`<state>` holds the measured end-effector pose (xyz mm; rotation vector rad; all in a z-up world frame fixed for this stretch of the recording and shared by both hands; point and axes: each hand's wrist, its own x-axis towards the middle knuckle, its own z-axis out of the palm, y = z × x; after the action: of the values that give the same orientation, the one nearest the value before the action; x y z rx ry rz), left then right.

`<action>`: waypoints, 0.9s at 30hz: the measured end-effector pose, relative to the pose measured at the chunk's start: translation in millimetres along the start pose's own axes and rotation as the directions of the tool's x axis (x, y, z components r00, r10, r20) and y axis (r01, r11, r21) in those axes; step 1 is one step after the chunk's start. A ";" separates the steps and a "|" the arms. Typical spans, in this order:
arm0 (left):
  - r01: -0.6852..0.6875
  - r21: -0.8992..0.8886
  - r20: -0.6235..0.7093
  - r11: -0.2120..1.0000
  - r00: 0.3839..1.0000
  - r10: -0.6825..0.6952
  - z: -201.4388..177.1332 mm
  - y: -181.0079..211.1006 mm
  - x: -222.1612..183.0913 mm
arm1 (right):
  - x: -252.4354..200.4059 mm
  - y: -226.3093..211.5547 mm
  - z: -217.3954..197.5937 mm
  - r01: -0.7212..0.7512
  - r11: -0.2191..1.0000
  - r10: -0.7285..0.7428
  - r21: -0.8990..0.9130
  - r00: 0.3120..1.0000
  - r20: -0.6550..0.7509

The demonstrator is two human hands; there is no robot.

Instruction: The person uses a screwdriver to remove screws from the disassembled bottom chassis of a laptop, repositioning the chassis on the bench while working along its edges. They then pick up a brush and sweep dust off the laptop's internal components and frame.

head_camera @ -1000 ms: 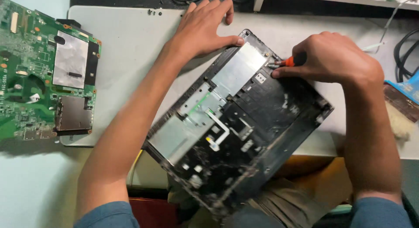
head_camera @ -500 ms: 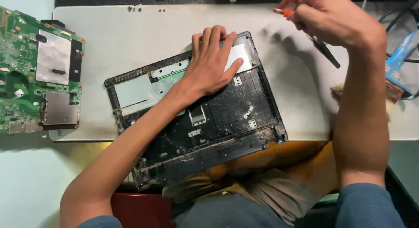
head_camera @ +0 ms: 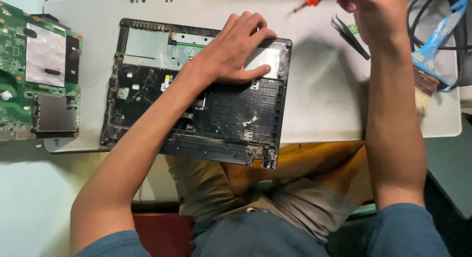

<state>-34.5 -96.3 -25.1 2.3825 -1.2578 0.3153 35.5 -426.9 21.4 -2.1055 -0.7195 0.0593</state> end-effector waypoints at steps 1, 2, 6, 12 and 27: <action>0.001 -0.004 0.004 1.000 1.000 -0.001 1.0 -2.0 -0.3 | -0.9 5.1 10.3 -0.005 1.000 0.005 0.003 1.000 0.001; -0.032 0.087 0.046 0.996 0.999 0.028 2.4 -4.9 -0.2 | -1.2 10.8 20.5 0.003 0.999 0.001 0.052 0.998 -0.068; -0.212 0.322 0.069 0.923 0.977 0.200 -9.3 -11.1 -1.6 | -2.4 27.5 57.3 0.018 0.983 0.035 0.184 0.959 -0.280; -0.036 -0.014 -0.129 0.999 0.991 0.034 -13.9 -13.5 -7.9 | -14.2 -3.5 70.5 -0.104 0.985 0.126 0.137 0.979 -0.158; -0.027 -0.050 -0.116 0.998 0.993 0.021 -20.2 -10.9 -8.9 | -19.0 2.8 47.7 -0.130 0.991 0.129 -0.012 0.989 -0.075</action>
<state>-30.5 -74.9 -13.6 2.2726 -1.2282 0.4163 6.9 -402.7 -13.8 -2.1574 -0.5400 0.0461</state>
